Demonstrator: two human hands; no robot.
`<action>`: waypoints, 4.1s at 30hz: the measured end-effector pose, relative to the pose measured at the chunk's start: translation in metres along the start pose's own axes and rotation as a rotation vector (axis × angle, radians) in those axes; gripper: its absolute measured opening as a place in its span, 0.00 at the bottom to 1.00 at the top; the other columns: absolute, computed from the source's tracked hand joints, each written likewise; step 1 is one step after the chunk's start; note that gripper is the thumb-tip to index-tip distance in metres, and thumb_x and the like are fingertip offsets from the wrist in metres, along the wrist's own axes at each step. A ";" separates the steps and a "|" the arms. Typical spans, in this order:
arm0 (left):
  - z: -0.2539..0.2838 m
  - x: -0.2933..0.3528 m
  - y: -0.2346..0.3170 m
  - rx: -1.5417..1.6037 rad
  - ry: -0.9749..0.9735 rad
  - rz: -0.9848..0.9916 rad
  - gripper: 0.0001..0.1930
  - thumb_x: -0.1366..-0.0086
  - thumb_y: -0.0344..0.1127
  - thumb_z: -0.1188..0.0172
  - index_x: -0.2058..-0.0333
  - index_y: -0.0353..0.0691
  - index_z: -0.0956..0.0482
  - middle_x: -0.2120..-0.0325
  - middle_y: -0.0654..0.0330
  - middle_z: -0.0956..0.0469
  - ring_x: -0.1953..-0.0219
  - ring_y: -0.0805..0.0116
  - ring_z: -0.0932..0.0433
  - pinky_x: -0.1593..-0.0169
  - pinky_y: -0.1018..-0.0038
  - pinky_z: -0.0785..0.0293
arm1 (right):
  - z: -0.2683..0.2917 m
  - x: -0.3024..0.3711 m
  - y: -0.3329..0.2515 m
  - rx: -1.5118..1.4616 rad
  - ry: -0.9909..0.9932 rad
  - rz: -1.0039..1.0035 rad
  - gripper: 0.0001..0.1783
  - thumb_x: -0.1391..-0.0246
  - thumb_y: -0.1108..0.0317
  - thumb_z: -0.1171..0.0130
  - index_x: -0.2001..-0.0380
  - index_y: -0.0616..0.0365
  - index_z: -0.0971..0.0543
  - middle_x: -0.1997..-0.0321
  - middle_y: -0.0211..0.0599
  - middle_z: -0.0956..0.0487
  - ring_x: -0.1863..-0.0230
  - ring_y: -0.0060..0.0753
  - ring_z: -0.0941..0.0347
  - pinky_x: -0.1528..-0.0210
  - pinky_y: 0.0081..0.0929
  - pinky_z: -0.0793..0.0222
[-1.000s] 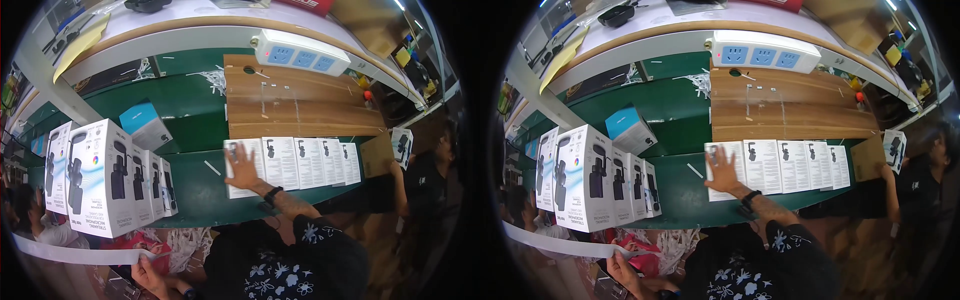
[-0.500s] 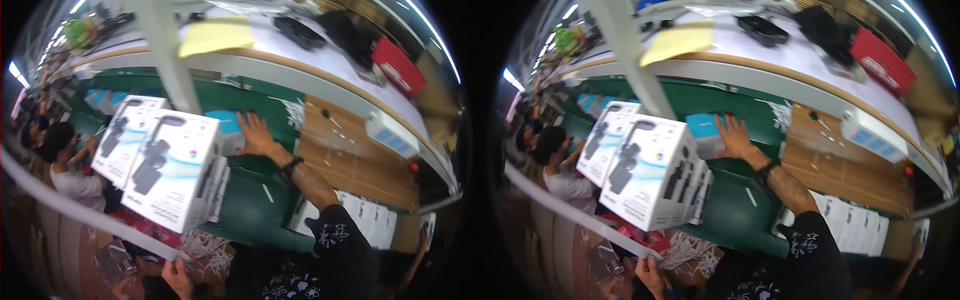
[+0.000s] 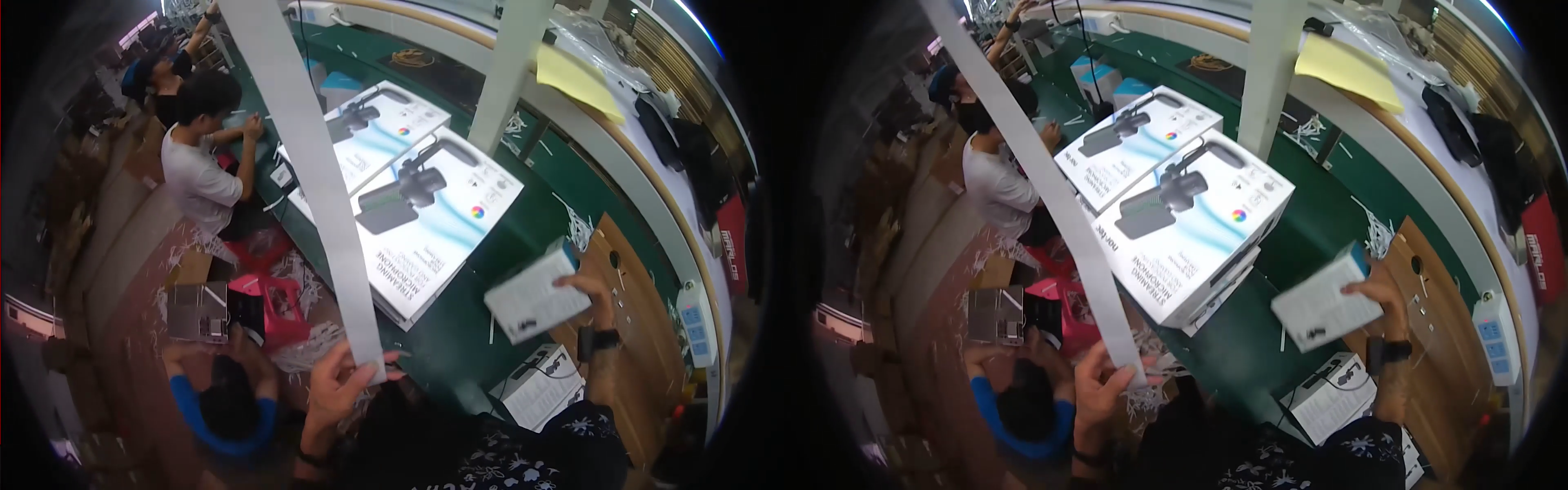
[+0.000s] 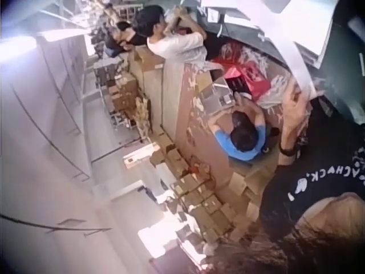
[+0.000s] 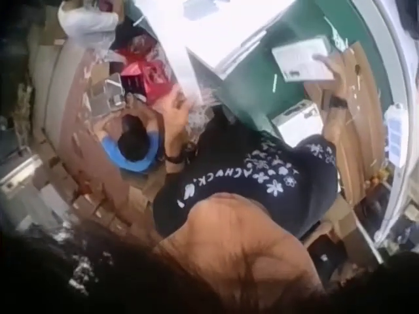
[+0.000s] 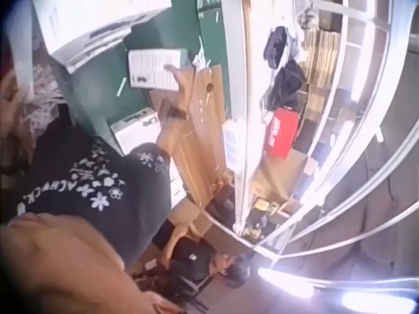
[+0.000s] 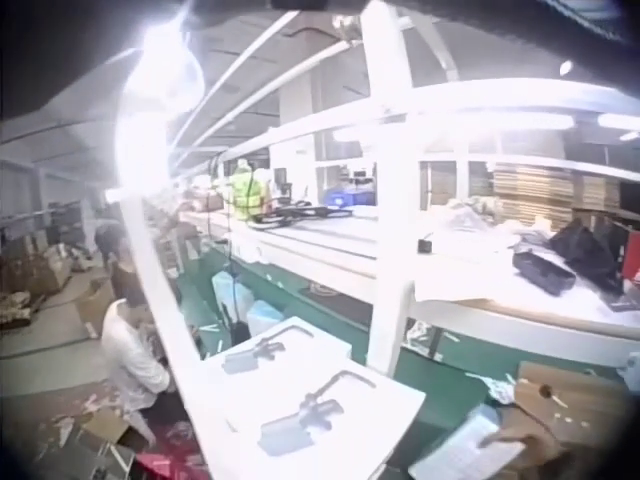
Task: The person organizes the workspace by moving boxes and manuals, then packs microphones and manuals into a cardboard box. They then pull a long strip of white tape from a roll and apply it to the microphone boxes.
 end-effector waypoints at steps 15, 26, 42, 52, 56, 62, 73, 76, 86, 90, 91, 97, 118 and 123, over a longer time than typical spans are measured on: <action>-0.041 0.002 0.031 -0.214 0.080 -0.291 0.13 0.31 0.29 0.47 0.53 0.25 0.24 0.66 0.51 0.17 0.67 0.65 0.16 0.61 0.75 0.22 | -0.143 0.192 -0.257 0.288 0.440 1.249 0.19 0.59 0.71 0.30 0.60 0.61 0.19 0.57 0.43 0.21 0.58 0.42 0.25 0.56 0.39 0.28; -0.053 0.031 0.057 -0.905 -0.179 -0.736 0.13 0.43 0.21 0.41 0.58 0.32 0.22 0.67 0.49 0.19 0.71 0.53 0.18 0.68 0.68 0.23 | -0.156 0.199 -0.305 0.425 0.134 1.352 0.20 0.62 0.71 0.29 0.60 0.56 0.18 0.56 0.33 0.20 0.57 0.37 0.26 0.50 0.44 0.35; -0.033 0.043 0.032 -0.942 -0.067 -0.588 0.09 0.40 0.23 0.43 0.61 0.34 0.20 0.75 0.50 0.20 0.77 0.58 0.20 0.72 0.69 0.26 | -0.105 0.198 -0.254 -0.128 0.261 1.095 0.13 0.52 0.82 0.42 0.62 0.65 0.18 0.62 0.43 0.17 0.58 0.45 0.23 0.53 0.36 0.29; 0.010 0.045 0.010 -0.789 0.195 -0.292 0.10 0.35 0.23 0.48 0.59 0.24 0.23 0.68 0.49 0.16 0.68 0.66 0.17 0.61 0.76 0.24 | -0.174 0.078 0.101 0.570 0.428 0.016 0.10 0.45 0.69 0.49 0.72 0.61 0.20 0.66 0.51 0.20 0.66 0.56 0.23 0.62 0.46 0.26; 0.009 0.046 0.005 -0.780 0.188 -0.239 0.10 0.34 0.23 0.50 0.57 0.23 0.24 0.67 0.48 0.16 0.67 0.63 0.16 0.59 0.74 0.24 | -0.180 0.082 0.094 0.398 0.424 0.109 0.10 0.45 0.68 0.46 0.67 0.61 0.18 0.65 0.50 0.20 0.64 0.56 0.23 0.60 0.44 0.25; 0.002 0.037 0.001 -0.775 0.209 -0.317 0.09 0.33 0.28 0.45 0.60 0.27 0.22 0.79 0.67 0.27 0.77 0.83 0.35 0.74 0.83 0.40 | -0.190 0.079 0.092 0.380 0.285 0.152 0.12 0.44 0.67 0.45 0.64 0.63 0.18 0.62 0.49 0.19 0.60 0.54 0.23 0.55 0.41 0.26; 0.005 0.022 -0.008 -0.764 0.145 -0.324 0.10 0.33 0.25 0.48 0.57 0.25 0.23 0.69 0.54 0.17 0.68 0.72 0.20 0.62 0.79 0.27 | -0.224 0.106 0.063 0.695 0.360 0.202 0.39 0.45 0.38 0.46 0.50 0.69 0.30 0.54 0.49 0.28 0.49 0.50 0.33 0.35 0.59 0.52; 0.007 0.023 -0.010 -0.761 0.119 -0.290 0.10 0.33 0.25 0.49 0.57 0.24 0.24 0.67 0.51 0.16 0.65 0.68 0.17 0.59 0.77 0.25 | -0.230 0.105 0.052 0.781 0.438 0.207 0.43 0.47 0.34 0.48 0.51 0.70 0.30 0.57 0.49 0.27 0.53 0.49 0.31 0.38 0.60 0.48; 0.025 0.045 -0.002 -0.727 0.221 -0.313 0.08 0.36 0.24 0.45 0.60 0.30 0.21 0.70 0.53 0.16 0.74 0.72 0.21 0.68 0.78 0.28 | -0.218 0.144 0.103 0.359 0.405 -0.714 0.54 0.49 0.38 0.41 0.38 0.78 0.43 0.37 0.69 0.37 0.36 0.63 0.38 0.39 0.54 0.39; 0.035 0.056 0.003 -0.701 0.233 -0.294 0.08 0.35 0.25 0.46 0.60 0.30 0.21 0.69 0.56 0.15 0.74 0.74 0.22 0.66 0.79 0.28 | -0.204 0.139 0.073 0.710 0.449 -0.242 0.53 0.47 0.38 0.45 0.36 0.76 0.46 0.32 0.67 0.44 0.29 0.57 0.50 0.34 0.63 0.51; 0.040 0.057 0.003 -0.679 0.199 -0.249 0.09 0.34 0.24 0.48 0.58 0.27 0.23 0.68 0.53 0.16 0.70 0.71 0.19 0.62 0.77 0.26 | -0.204 0.116 0.051 0.757 0.418 -0.040 0.49 0.45 0.40 0.46 0.37 0.73 0.43 0.33 0.64 0.42 0.30 0.55 0.48 0.33 0.61 0.52; 0.035 0.051 0.008 -0.585 0.209 -0.290 0.09 0.35 0.25 0.46 0.58 0.30 0.22 0.70 0.55 0.16 0.73 0.75 0.21 0.65 0.79 0.27 | -0.250 0.134 0.072 0.632 0.623 -0.211 0.34 0.40 0.49 0.50 0.42 0.68 0.34 0.54 0.51 0.27 0.57 0.52 0.30 0.57 0.54 0.40; -0.013 0.033 0.011 -0.125 -0.237 -0.095 0.22 0.35 0.22 0.49 0.43 0.23 0.38 0.65 0.41 0.19 0.63 0.53 0.17 0.59 0.60 0.17 | -0.193 0.126 -0.044 0.346 0.649 0.182 0.36 0.50 0.70 0.36 0.40 0.71 0.36 0.39 0.61 0.32 0.40 0.52 0.32 0.43 0.52 0.34; -0.029 0.024 0.016 -0.096 -0.321 -0.083 0.28 0.36 0.21 0.49 0.38 0.24 0.44 0.64 0.42 0.19 0.63 0.55 0.17 0.56 0.65 0.19 | -0.153 0.229 -0.259 0.279 0.617 1.181 0.20 0.57 0.71 0.32 0.57 0.62 0.20 0.63 0.38 0.20 0.66 0.36 0.24 0.67 0.30 0.31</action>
Point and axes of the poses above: each hand's wrist, its own x-axis away from the middle knuckle, its own z-axis out of the back of the hand, y = z × x, the point moved 6 cm from there along -x, towards the middle knuckle
